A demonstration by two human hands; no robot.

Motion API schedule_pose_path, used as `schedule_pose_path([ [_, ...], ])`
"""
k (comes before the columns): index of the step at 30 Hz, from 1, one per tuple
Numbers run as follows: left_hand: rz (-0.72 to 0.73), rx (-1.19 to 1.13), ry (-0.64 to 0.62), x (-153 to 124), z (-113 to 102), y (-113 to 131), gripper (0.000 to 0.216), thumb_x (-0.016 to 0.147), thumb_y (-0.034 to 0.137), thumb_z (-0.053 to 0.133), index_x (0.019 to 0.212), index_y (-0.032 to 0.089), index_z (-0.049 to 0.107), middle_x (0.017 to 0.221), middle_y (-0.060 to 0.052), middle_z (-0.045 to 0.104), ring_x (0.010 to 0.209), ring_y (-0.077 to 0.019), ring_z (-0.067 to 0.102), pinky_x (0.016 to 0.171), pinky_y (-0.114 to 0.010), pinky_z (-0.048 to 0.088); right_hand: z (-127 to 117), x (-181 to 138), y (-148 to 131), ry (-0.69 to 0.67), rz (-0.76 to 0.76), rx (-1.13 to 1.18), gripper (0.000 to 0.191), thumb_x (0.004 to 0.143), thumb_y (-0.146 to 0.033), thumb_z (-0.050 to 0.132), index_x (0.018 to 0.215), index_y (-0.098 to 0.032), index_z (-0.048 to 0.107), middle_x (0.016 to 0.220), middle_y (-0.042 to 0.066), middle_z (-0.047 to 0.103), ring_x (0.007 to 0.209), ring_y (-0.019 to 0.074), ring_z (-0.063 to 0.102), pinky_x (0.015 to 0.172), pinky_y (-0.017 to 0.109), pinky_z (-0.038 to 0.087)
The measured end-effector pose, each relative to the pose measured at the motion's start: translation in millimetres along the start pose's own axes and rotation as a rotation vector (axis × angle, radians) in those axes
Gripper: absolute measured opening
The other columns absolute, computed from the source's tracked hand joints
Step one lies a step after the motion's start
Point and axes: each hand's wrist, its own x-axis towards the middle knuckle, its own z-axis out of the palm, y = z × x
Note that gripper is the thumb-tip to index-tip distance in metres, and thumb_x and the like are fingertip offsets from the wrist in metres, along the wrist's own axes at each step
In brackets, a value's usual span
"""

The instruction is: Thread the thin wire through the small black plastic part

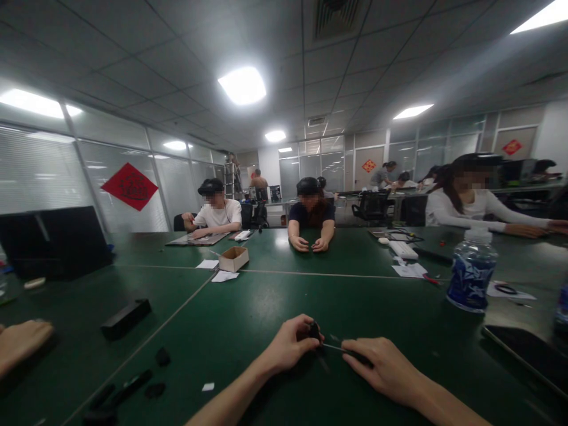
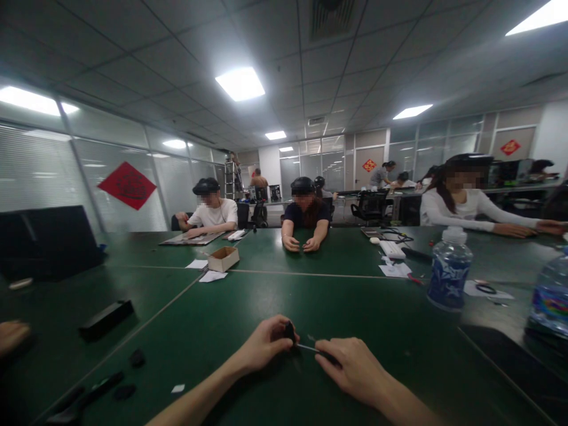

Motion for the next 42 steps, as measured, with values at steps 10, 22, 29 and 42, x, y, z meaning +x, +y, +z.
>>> schedule_pose_path([
  [10, 0.039, 0.054, 0.018, 0, -1, -1, 0.024, 0.077, 0.019, 0.063, 0.100, 0.016, 0.056, 0.098, -0.006, 0.068, 0.092, -0.0187, 0.062, 0.084, -0.034, 0.046, -3, 1, -1, 0.000, 0.012, 0.027, 0.031, 0.094, -0.033, 0.038, 0.096, -0.021, 0.066, 0.077, 0.005, 0.067, 0.069, 0.0173, 0.063, 0.063, 0.025, 0.046],
  [22, 0.097, 0.017, 0.002, -2, 0, 3, 0.023, 0.079, 0.020, 0.064, 0.100, 0.016, 0.056, 0.100, -0.008, 0.067, 0.096, -0.0199, 0.061, 0.089, -0.036, 0.044, 3, 0, 4, 0.049, -0.015, 0.011, 0.031, 0.094, -0.033, 0.037, 0.096, -0.020, 0.066, 0.076, 0.004, 0.067, 0.067, 0.0165, 0.063, 0.064, 0.025, 0.045],
  [29, 0.091, 0.010, -0.025, -1, 1, 4, 0.022, 0.079, 0.017, 0.062, 0.100, 0.015, 0.056, 0.099, -0.007, 0.066, 0.096, -0.0194, 0.061, 0.089, -0.036, 0.045, 2, 0, 4, 0.030, -0.012, 0.012, 0.030, 0.094, -0.032, 0.039, 0.096, -0.019, 0.066, 0.074, 0.004, 0.066, 0.065, 0.0164, 0.062, 0.061, 0.025, 0.044],
  [42, 0.072, 0.133, -0.065, -3, 0, 8, 0.020, 0.082, 0.019, 0.059, 0.101, 0.017, 0.057, 0.099, -0.005, 0.065, 0.096, -0.0188, 0.060, 0.091, -0.035, 0.044, 0, -2, 7, 0.111, -0.045, 0.100, 0.032, 0.095, -0.033, 0.037, 0.106, -0.018, 0.063, 0.093, 0.007, 0.069, 0.079, 0.0171, 0.065, 0.069, 0.026, 0.051],
])
